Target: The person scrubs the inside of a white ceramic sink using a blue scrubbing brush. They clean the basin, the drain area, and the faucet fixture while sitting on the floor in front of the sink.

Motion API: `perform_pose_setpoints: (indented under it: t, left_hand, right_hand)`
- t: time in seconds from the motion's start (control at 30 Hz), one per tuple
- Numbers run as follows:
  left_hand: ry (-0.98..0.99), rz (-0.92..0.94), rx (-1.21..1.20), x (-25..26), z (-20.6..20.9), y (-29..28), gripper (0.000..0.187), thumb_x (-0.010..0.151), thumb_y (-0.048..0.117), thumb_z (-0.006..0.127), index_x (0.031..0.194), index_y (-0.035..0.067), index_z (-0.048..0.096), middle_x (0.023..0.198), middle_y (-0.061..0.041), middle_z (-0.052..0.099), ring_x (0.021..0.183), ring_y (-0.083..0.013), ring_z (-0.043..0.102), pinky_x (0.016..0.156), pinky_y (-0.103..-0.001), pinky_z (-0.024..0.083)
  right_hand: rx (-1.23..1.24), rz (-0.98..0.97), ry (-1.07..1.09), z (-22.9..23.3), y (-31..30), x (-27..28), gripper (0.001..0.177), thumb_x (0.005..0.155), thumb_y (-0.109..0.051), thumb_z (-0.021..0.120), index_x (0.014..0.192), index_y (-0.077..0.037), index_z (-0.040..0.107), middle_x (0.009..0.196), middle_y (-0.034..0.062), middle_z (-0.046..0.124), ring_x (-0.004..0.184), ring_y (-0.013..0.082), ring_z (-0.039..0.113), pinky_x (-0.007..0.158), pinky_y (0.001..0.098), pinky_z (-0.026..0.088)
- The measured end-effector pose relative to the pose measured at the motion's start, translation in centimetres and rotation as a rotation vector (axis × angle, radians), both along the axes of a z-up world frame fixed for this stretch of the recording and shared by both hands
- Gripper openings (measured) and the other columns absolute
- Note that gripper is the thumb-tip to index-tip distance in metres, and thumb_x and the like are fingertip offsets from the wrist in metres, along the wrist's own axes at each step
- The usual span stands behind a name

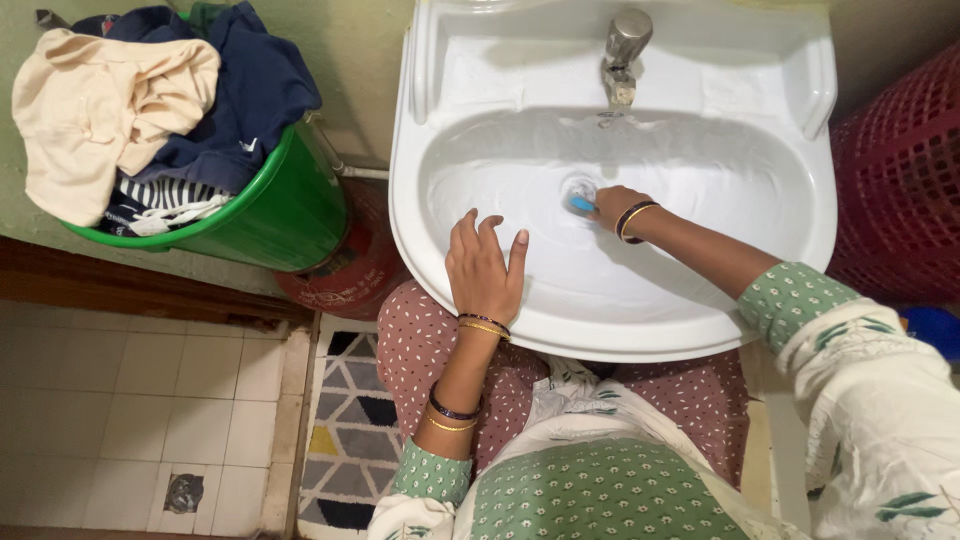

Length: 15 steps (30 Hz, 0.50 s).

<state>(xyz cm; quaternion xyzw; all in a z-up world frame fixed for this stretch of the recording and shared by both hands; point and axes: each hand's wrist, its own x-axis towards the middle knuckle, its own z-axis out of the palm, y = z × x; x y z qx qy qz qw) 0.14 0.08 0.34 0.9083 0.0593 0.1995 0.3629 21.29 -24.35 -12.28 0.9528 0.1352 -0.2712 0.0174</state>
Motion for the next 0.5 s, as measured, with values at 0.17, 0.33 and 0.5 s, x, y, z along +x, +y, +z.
perform_pose_setpoints:
  t: [0.17,0.33,0.5]
  left_hand:
    - [-0.011,0.004,0.019,0.1,0.0,0.1,0.051,0.105,0.045,0.049,0.122,-0.002,0.061,0.136,-0.026,0.052,0.133,-0.0404,0.046,0.106,-0.053,0.037]
    - [-0.008,0.001,-0.002,0.1,0.1,0.0,0.049,0.104,0.044,0.050,0.121,0.000,0.061,0.136,-0.025,0.053,0.133,-0.0401,0.047,0.106,-0.053,0.038]
    - [-0.023,0.001,-0.022,0.0,0.1,0.0,0.048,0.104,0.043,0.050,0.122,0.000,0.061,0.137,-0.024,0.053,0.133,-0.0400,0.047,0.105,-0.052,0.038]
  right_hand:
    - [-0.053,-0.058,-0.098,-0.3,-0.2,0.9,0.030,0.102,-0.026,0.058,0.116,-0.003,0.071,0.114,0.0219,0.074,0.104,0.0374,0.073,0.087,0.0489,0.057]
    - [-0.046,0.061,-0.102,-2.6,0.8,2.1,0.025,0.097,-0.016,0.059,0.112,-0.002,0.073,0.111,0.0234,0.073,0.103,0.0388,0.073,0.086,0.0479,0.058]
    - [-0.001,-0.031,-0.091,-2.4,-1.3,2.3,0.027,0.096,-0.024,0.063,0.106,-0.001,0.074,0.106,0.0244,0.074,0.101,0.0402,0.073,0.087,0.0484,0.058]
